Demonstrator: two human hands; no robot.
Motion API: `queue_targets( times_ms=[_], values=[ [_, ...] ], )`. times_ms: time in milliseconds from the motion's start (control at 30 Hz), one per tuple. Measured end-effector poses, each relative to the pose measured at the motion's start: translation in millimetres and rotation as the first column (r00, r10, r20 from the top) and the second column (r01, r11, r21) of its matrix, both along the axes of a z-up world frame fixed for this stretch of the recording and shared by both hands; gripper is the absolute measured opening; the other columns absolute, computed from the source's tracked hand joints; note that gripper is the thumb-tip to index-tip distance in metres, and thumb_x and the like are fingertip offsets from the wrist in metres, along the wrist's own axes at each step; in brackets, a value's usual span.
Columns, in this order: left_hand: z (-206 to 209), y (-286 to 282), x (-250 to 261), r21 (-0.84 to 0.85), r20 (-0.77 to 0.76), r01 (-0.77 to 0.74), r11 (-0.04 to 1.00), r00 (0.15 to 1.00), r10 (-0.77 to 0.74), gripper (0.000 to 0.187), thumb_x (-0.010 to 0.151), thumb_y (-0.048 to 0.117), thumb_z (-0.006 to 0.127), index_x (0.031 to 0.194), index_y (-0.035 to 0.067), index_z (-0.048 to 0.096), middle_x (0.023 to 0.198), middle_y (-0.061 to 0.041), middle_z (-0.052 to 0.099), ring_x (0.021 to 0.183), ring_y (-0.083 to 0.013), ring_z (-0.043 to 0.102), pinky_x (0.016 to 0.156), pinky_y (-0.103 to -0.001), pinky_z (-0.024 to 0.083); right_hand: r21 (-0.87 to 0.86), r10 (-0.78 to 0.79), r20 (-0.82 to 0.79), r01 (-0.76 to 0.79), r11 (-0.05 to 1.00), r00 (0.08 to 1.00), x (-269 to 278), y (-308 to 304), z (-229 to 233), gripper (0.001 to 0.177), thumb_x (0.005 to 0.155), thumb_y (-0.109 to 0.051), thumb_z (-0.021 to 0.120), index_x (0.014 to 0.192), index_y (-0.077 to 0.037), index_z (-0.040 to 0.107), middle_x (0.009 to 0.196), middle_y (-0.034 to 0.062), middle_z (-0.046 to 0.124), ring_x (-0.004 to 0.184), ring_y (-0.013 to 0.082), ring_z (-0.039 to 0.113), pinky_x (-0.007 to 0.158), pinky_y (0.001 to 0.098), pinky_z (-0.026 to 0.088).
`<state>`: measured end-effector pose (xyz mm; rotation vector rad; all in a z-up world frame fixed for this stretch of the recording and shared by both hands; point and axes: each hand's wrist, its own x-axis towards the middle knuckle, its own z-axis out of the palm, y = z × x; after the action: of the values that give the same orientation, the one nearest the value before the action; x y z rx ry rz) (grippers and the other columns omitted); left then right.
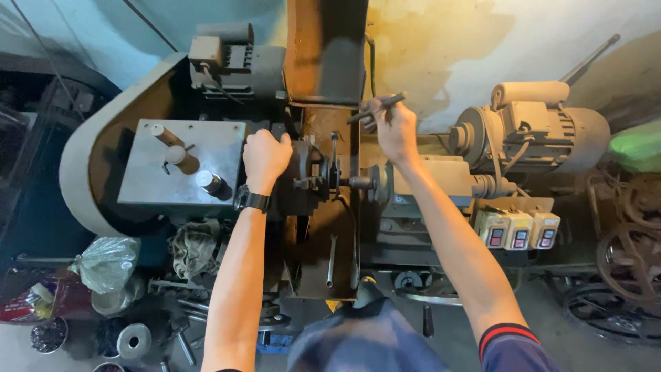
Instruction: The person operates a metal lathe in a workshop, using a wrench to tighten the chuck and a T-handle bar to rotate the spindle. They repeatedly adjust the chuck and spindle components while the machine is running.
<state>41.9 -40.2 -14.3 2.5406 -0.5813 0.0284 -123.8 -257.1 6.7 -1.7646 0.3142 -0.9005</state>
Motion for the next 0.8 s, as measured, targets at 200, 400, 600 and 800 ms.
queue_targets(
  times_ms=[200,400,600,800],
  values=[
    [1.6,29.5,-38.7,-0.192,0.137,0.081,0.978,0.989,-0.055,0.040,0.097,0.034,0.071,0.107,-0.005,0.069,0.088,-0.029,0.071,0.085,-0.0497,0.068,0.078,-0.055,0.054,-0.259,-0.167,-0.298,0.089,0.962,0.940,-43.3,-28.8,-42.1,0.013,0.098,-0.009,0.070,0.098,0.004,0.067,0.078,0.0144,0.072,0.071,0.0211,0.072,0.063,0.0352,0.057],
    [-64.7,85.8,-124.1,-0.671,0.265,0.228,0.705,0.962,-0.059,0.054,0.108,0.014,0.059,0.156,-0.001,0.037,0.146,-0.031,0.055,0.131,-0.0479,0.059,0.108,-0.046,0.049,-0.281,-0.180,-0.340,0.083,0.956,0.923,-47.2,-14.2,-31.3,0.013,0.098,-0.009,0.070,0.097,0.003,0.065,0.078,0.0176,0.071,0.070,0.0296,0.073,0.063,0.0395,0.055],
    [-162.0,121.9,-168.5,-0.576,-0.084,-0.045,0.816,0.996,-0.004,0.054,0.099,0.006,0.058,0.147,-0.008,0.038,0.138,-0.027,0.057,0.129,-0.0430,0.059,0.111,-0.046,0.045,-0.316,-0.202,-0.352,0.087,0.945,0.914,-43.5,-13.1,-33.0,0.014,0.097,-0.011,0.071,0.098,0.002,0.065,0.076,0.0195,0.070,0.069,0.0341,0.071,0.063,0.0415,0.054],
    [7.7,56.9,-88.4,-0.635,0.472,0.320,0.703,0.881,0.025,0.036,0.104,0.003,0.062,0.138,-0.005,0.055,0.137,-0.028,0.063,0.132,-0.0408,0.058,0.117,-0.045,0.046,-0.362,-0.209,-0.329,0.081,0.929,0.921,-40.3,-15.8,-41.1,0.015,0.096,-0.012,0.072,0.100,0.001,0.065,0.079,0.0214,0.068,0.073,0.0382,0.069,0.065,0.0442,0.052]
  ],
)
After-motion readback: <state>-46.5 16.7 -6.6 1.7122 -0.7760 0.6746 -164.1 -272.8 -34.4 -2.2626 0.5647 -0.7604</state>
